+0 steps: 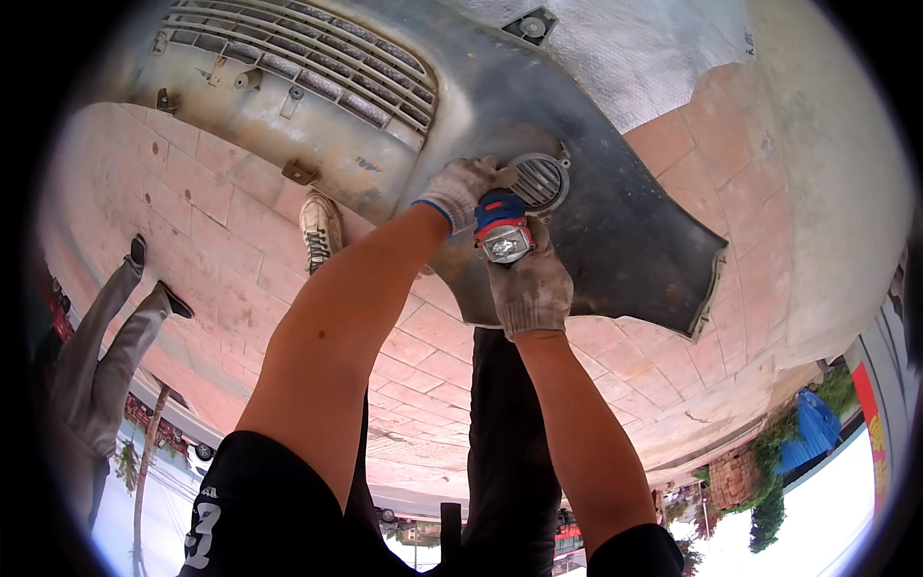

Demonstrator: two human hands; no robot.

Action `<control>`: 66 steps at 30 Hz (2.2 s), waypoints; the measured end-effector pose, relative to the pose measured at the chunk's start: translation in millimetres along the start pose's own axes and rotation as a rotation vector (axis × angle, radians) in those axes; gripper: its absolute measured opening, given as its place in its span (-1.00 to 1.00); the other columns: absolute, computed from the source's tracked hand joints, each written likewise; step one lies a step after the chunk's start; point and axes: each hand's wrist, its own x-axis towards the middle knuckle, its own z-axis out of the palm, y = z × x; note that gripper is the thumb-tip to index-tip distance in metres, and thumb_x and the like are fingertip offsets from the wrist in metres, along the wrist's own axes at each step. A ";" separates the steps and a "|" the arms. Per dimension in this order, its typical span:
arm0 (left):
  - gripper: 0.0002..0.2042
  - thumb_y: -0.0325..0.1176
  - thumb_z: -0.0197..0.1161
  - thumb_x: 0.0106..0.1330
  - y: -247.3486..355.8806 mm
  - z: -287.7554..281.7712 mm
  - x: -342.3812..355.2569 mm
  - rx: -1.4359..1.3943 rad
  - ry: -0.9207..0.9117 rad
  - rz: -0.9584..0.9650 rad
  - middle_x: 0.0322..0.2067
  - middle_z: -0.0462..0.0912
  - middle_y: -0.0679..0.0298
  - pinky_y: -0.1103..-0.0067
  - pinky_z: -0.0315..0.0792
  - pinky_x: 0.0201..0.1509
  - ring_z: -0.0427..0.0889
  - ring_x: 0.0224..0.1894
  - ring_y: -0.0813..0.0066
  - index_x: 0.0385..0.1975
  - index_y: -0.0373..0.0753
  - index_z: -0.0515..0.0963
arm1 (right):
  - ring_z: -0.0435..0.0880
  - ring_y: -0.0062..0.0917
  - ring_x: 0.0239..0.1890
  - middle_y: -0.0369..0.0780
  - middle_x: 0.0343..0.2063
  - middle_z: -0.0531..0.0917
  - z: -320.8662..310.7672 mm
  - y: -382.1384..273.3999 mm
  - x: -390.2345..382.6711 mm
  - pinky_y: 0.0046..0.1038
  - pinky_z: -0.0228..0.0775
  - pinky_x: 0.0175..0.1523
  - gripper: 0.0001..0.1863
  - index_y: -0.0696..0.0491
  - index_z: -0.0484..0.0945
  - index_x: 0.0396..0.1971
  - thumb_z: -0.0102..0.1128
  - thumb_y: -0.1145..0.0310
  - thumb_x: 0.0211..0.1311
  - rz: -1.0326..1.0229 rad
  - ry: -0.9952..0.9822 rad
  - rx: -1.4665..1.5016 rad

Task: The person removes a circular vent from an old car bumper using a power drill, then installs it into a new bumper. They repeat the process for the second vent, securing both with screws.

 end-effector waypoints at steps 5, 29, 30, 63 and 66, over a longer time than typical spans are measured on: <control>-0.75 -0.28 0.15 0.36 3.0 -1.6 2.9 0.024 -0.084 -0.028 0.01 0.58 0.04 0.31 0.56 0.12 0.66 0.05 -0.01 0.01 0.03 0.51 | 0.75 -0.14 -0.24 -0.01 -0.13 0.67 6.9 7.1 2.3 -0.22 0.61 -0.19 -0.10 0.02 0.27 0.32 0.51 -0.02 0.03 0.002 -0.018 0.068; -0.62 -0.36 0.10 0.36 22.0 0.6 -1.7 0.079 -0.031 -0.160 -0.03 0.62 -0.04 0.22 0.56 0.05 0.68 -0.02 -0.01 0.17 -0.16 0.35 | 0.68 -0.45 -0.10 -0.22 -0.11 0.70 2.0 57.9 -38.1 -0.35 0.48 0.07 -0.60 0.11 0.54 0.06 0.34 0.33 0.25 0.668 0.184 0.865; -0.61 -0.37 0.09 0.36 24.7 -4.1 -1.8 0.048 -0.090 -0.181 0.01 0.61 -0.05 0.22 0.55 0.07 0.67 0.00 -0.01 0.19 -0.16 0.34 | 0.67 -0.46 -0.10 -0.23 -0.11 0.70 0.5 54.6 -35.9 -0.35 0.48 0.07 -0.61 0.11 0.54 0.05 0.33 0.34 0.25 0.695 0.177 0.884; -0.78 -0.27 0.07 0.41 45.4 -3.1 1.7 -0.032 0.071 -0.245 -0.28 0.73 0.00 0.21 0.60 -0.12 0.74 -0.19 0.05 -0.03 -0.19 0.43 | 0.66 -0.36 0.02 -0.19 -0.01 0.69 18.5 58.1 -32.6 -0.35 0.42 0.19 -0.54 0.18 0.54 0.08 0.34 0.27 0.26 0.533 0.204 0.626; -0.72 -0.18 0.11 0.39 85.7 9.5 -6.0 -0.137 -0.141 -0.173 -0.31 0.73 0.04 0.15 0.60 -0.17 0.74 -0.23 0.00 -0.02 -0.17 0.43 | 0.63 -0.39 0.07 -0.19 0.05 0.66 42.4 91.0 -35.0 -0.37 0.38 0.21 -0.50 0.12 0.49 0.17 0.30 0.25 0.29 0.535 0.286 0.844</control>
